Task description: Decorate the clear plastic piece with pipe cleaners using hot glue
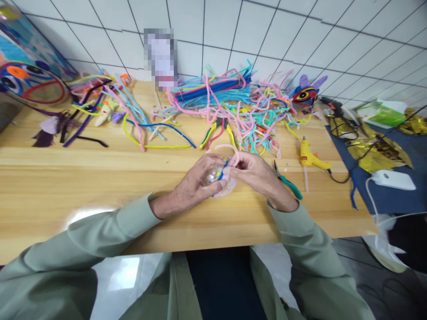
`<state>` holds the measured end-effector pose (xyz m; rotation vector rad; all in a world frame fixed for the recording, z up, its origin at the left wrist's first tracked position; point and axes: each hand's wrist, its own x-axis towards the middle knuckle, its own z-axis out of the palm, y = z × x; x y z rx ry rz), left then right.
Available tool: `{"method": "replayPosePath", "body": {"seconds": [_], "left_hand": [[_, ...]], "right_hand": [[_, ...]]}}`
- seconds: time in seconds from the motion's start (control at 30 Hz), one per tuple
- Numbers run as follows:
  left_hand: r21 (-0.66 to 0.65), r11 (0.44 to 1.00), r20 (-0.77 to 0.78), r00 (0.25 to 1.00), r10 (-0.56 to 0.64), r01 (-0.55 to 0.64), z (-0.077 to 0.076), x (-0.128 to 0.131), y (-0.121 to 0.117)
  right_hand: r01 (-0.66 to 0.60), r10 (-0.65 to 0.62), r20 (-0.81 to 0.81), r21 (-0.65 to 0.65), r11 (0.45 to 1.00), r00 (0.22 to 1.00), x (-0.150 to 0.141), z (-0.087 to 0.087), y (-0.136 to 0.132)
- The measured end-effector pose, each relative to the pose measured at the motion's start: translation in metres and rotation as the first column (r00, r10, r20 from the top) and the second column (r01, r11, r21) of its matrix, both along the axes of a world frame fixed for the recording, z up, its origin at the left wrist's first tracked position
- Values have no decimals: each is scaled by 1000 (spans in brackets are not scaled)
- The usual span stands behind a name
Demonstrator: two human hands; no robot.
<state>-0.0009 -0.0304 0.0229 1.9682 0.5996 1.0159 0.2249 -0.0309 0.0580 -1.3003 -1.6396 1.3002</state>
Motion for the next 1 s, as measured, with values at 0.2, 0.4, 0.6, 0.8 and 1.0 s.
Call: {"method": "replayPosePath", "body": {"seconds": [0.2,0.4,0.6,0.8,1.0], "left_hand": [[7,1000,-3,1000,0,0,-1,-2,0],[29,999,12,1000,-28,28,-4,-2,0],[-76,995,19,998,-63,64,1,-4,-1],[-101,994,1,999,-34,34,5,-2,-1],[-120,993,33,999,3,1,0,0,0]], "right_hand": [[-4,4,-24,3,1000,1000,3,-2,2],[17,-17,24,23,1000,1000,2,-2,1],[4,-4,18,23,1000,1000,0,0,-1],[41,-43,44,41,998,998,-4,0,-3],[82,-87,86,68,994,992,-9,1,-7]]}}
